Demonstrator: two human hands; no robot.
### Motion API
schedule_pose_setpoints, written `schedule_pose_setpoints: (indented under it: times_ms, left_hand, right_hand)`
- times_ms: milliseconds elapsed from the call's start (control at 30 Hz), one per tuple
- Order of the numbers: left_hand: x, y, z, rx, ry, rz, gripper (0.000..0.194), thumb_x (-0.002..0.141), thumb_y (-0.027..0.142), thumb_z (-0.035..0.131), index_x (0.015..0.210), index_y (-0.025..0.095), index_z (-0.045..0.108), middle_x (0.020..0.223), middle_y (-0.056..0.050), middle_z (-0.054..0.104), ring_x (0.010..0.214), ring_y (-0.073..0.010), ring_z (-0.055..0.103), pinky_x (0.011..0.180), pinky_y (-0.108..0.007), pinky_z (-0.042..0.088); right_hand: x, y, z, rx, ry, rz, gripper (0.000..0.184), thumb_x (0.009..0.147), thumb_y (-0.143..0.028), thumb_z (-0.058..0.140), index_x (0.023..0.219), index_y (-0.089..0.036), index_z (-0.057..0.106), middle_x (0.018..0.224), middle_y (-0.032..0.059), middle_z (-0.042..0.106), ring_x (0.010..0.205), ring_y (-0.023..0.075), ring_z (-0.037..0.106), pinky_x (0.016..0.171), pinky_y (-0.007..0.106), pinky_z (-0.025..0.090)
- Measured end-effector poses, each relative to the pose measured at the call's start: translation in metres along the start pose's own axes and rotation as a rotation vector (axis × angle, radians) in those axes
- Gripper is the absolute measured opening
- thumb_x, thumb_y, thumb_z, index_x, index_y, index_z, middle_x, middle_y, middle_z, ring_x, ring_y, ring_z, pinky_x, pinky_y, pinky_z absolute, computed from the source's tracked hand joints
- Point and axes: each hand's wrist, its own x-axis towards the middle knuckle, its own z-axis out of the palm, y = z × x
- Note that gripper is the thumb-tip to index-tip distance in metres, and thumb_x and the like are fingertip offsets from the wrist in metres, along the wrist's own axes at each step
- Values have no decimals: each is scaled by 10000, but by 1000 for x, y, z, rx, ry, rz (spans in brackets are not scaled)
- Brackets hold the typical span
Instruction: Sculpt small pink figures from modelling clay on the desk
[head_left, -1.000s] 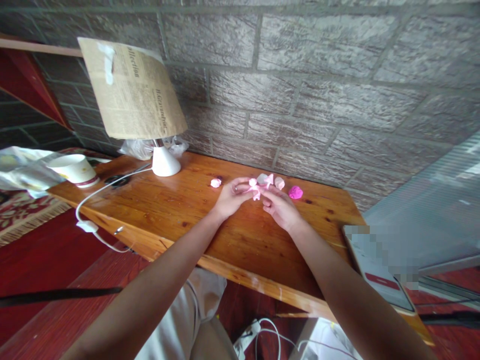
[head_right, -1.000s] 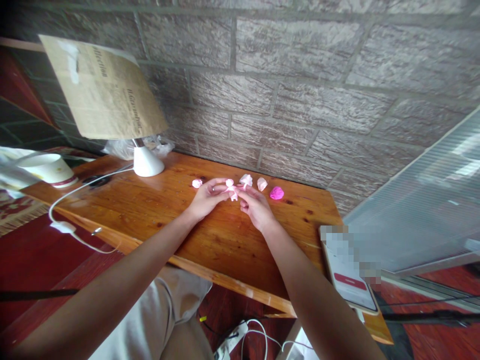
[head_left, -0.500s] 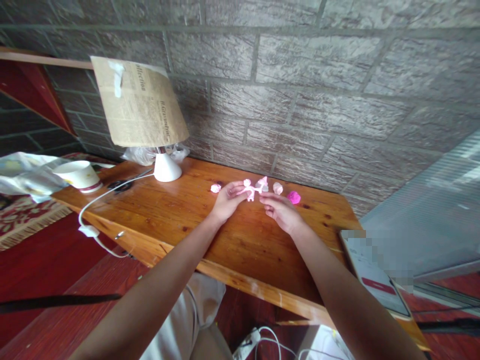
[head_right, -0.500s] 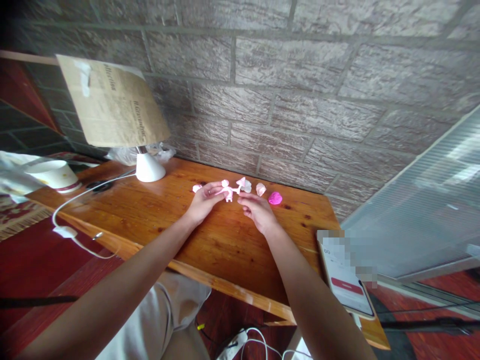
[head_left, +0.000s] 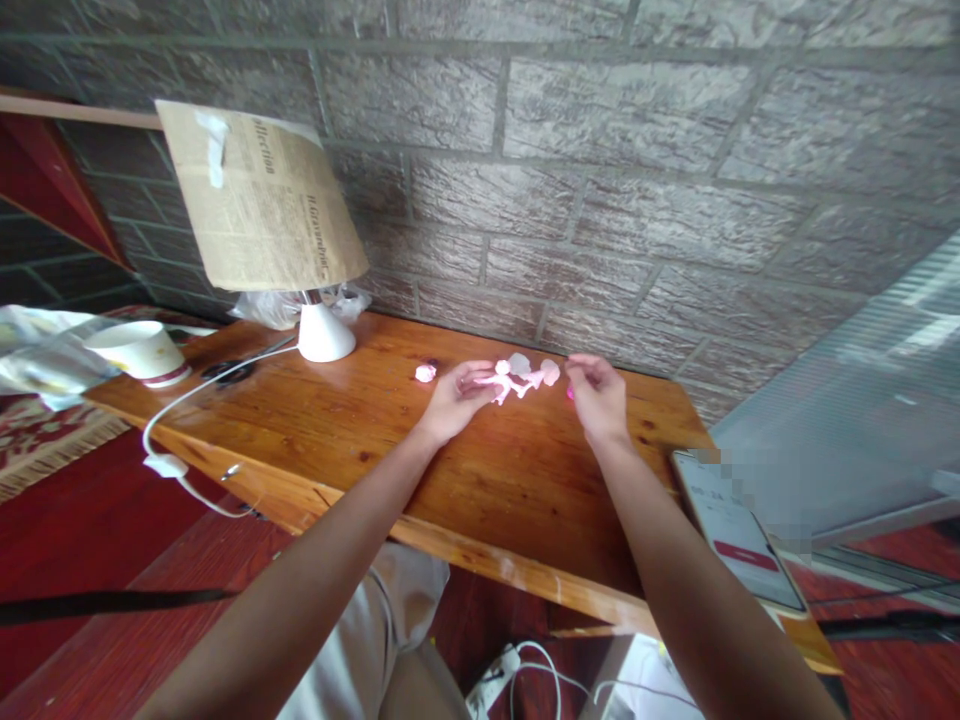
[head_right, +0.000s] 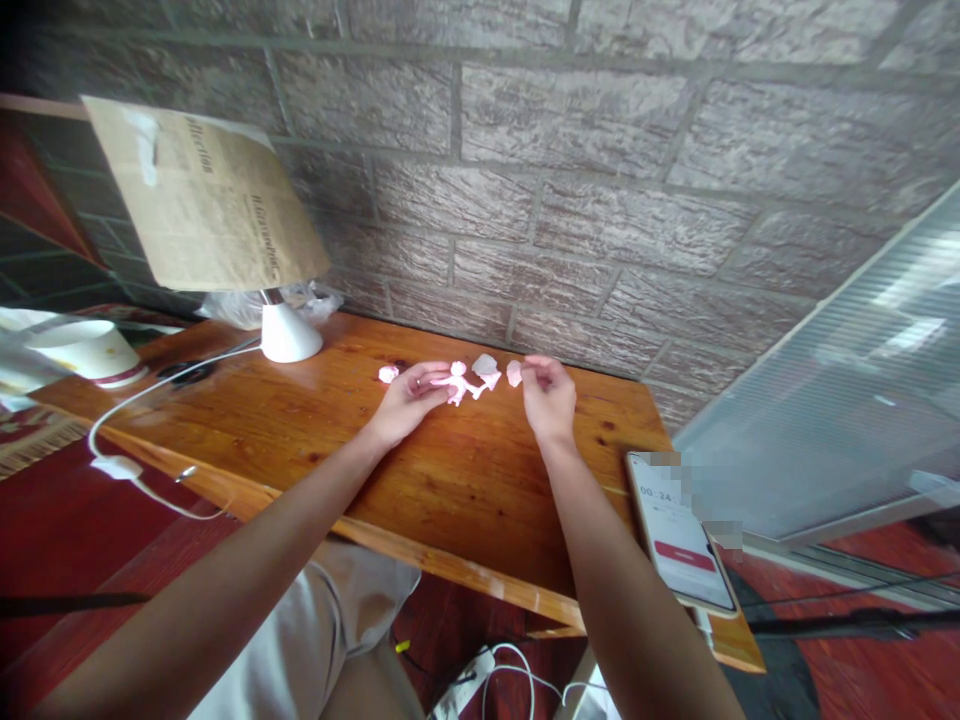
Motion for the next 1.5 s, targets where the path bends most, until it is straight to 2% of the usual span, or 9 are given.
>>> schedule_pose_setpoints:
  times_ms: [67, 167, 233, 333, 467, 667, 900, 1367, 1500]
  left_hand:
    - [-2, 0, 2, 24, -65, -12, 513, 610, 299, 907, 1052, 163, 683, 1038, -84, 771, 999, -231, 716, 988, -429, 538]
    - [-5, 2, 6, 44, -121, -18, 513, 613, 282, 907, 1061, 164, 686, 1067, -87, 764, 1022, -229, 707, 995, -422, 533]
    - [-7, 4, 7, 48, -153, -24, 509, 616, 272, 905, 1064, 165, 689, 1056, -83, 760, 1019, -230, 704, 999, -428, 527]
    - [-7, 5, 9, 55, -184, -24, 499, 619, 257, 904, 1062, 166, 692, 1029, -72, 756, 982, -222, 706, 996, -436, 524]
    - [-8, 7, 9, 59, -211, -16, 495, 615, 238, 907, 1055, 168, 690, 1048, -72, 760, 959, -203, 709, 993, -417, 530]
    - [-8, 9, 10, 92, -204, -8, 484, 625, 268, 906, 1051, 175, 696, 1071, -81, 762, 1019, -232, 707, 992, -423, 535]
    - [-8, 6, 7, 84, -188, -10, 482, 641, 270, 895, 1068, 178, 691, 1029, -64, 768, 977, -215, 715, 972, -402, 541]
    - [-7, 1, 4, 79, -130, -32, 521, 608, 272, 912, 1066, 177, 681, 973, -56, 777, 917, -231, 729, 928, -431, 553]
    - [-6, 1, 4, 87, -105, -25, 507, 613, 292, 910, 1056, 177, 692, 996, -56, 780, 955, -234, 726, 955, -430, 545]
  right_hand:
    - [-4, -6, 1, -64, 67, -132, 255, 800, -417, 672, 969, -232, 720, 839, 35, 739, 794, 197, 663, 768, 337, 513]
    - [-11, -16, 6, -164, -40, -234, 219, 849, -383, 658, 1018, -273, 745, 954, 39, 771, 923, 224, 690, 878, 379, 504]
    - [-15, -21, 8, -237, -85, -310, 157, 867, -357, 655, 940, -277, 769, 990, 43, 780, 994, 244, 682, 941, 402, 478]
    - [-18, -26, 9, -274, -171, -348, 143, 876, -334, 655, 902, -280, 786, 968, 41, 787, 974, 257, 680, 926, 413, 475]
    - [-19, -29, 9, -233, -267, -341, 120, 858, -309, 681, 882, -287, 797, 949, 29, 784, 941, 245, 685, 903, 395, 475]
    - [-21, -30, 10, -234, -330, -322, 137, 855, -344, 685, 843, -285, 808, 831, 23, 754, 817, 224, 654, 825, 368, 472]
    - [-21, -29, 10, -182, -345, -250, 156, 822, -411, 725, 875, -294, 813, 809, 23, 738, 807, 223, 632, 792, 365, 484]
    - [-20, -20, 14, -121, -388, -190, 112, 799, -371, 746, 857, -309, 819, 817, 8, 771, 808, 224, 707, 777, 362, 517]
    - [-19, -20, 13, -68, -395, -178, 163, 793, -411, 755, 894, -297, 812, 866, 13, 773, 827, 216, 705, 785, 360, 532]
